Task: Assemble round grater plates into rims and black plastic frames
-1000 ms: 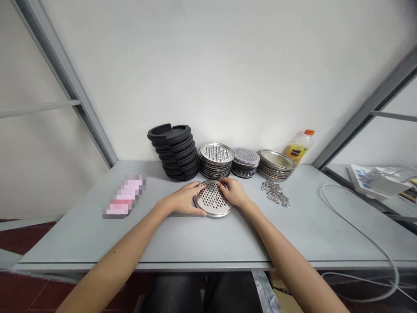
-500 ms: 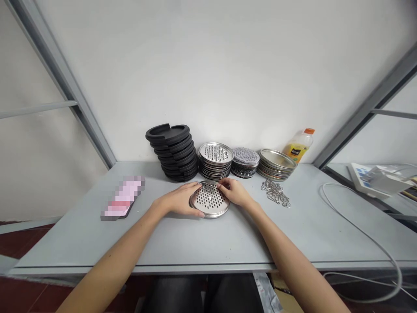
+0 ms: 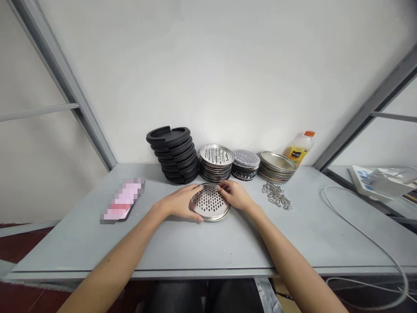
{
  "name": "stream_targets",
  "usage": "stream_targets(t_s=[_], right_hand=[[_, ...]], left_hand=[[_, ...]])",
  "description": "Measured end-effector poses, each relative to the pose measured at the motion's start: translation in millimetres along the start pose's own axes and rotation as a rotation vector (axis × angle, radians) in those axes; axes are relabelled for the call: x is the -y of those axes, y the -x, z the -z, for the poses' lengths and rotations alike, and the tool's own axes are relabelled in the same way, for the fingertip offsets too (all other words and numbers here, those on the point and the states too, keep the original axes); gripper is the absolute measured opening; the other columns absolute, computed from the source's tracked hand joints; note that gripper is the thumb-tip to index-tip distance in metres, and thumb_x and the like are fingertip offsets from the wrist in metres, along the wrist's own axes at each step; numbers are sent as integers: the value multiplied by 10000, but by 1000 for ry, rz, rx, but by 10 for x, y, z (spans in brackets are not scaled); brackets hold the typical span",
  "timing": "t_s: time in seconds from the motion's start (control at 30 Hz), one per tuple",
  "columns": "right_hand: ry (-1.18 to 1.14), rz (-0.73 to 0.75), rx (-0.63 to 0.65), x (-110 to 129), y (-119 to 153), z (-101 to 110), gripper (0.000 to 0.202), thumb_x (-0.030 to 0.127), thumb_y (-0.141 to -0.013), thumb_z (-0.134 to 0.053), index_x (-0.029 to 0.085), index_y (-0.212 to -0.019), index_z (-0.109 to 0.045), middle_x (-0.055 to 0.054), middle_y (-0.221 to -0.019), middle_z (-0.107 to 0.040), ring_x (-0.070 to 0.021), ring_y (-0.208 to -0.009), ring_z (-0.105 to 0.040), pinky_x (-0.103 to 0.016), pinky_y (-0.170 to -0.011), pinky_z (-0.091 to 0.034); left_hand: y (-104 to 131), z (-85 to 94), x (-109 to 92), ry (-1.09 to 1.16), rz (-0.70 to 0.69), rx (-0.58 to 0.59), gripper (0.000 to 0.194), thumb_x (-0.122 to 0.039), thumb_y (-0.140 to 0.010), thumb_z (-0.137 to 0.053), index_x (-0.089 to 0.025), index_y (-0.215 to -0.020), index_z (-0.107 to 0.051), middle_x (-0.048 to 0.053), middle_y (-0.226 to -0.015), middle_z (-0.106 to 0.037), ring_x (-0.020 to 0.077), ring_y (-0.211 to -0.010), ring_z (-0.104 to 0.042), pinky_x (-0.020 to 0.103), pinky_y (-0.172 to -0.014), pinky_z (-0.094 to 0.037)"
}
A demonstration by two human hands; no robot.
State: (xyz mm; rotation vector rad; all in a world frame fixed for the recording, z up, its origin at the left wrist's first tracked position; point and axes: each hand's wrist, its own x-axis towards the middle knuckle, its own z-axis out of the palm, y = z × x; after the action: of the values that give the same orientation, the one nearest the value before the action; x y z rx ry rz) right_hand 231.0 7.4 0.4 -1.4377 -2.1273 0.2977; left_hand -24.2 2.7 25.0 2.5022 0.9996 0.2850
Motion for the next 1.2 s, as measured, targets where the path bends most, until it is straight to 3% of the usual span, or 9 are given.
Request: stream_targets(t_s=[0.1, 0.27, 0.57, 1.2], right_hand=[[-2, -2, 11, 16, -1, 4, 219, 306, -881, -501, 165, -947, -655, -85, -910, -692, -187, -812, -619, -271, -734, -452], [-12, 17, -1, 18, 1, -9, 227, 299, -886, -492, 165, -956, -662, -80, -902, -697, -186, -803, -621, -270, -730, -453], [-10, -16, -58, 29, -7, 19, 242, 285, -890, -474, 177, -921, -688, -77, -905, -707, -200, -838, -625, -277, -762, -446], [28, 11, -25, 34, 8, -32, 212, 272, -893, -490, 169, -925, -672, -78, -876, -687, -183, -791, -607, -266, -729, -438]], left_hand=[[-8, -40, 0, -8, 29, 3, 1175, -647, -522, -780, -213, -1475, -247, 136, -1521, -278, 355, -1395, -244, 447, -1134, -246], [-8, -16, -42, 32, -29, -48, 1106, -595, -527, -803, -269, -1453, -295, 85, -1470, -377, 350, -1369, -305, 423, -1111, -300], [-16, -46, -83, -26, 12, -57, 1159, -658, -532, -768, -214, -1474, -258, 116, -1512, -305, 343, -1390, -267, 426, -1131, -265], [-6, -90, -41, -49, 89, 15, 1129, -697, -534, -740, -183, -1451, -328, 159, -1531, -246, 364, -1398, -235, 466, -1126, -257]])
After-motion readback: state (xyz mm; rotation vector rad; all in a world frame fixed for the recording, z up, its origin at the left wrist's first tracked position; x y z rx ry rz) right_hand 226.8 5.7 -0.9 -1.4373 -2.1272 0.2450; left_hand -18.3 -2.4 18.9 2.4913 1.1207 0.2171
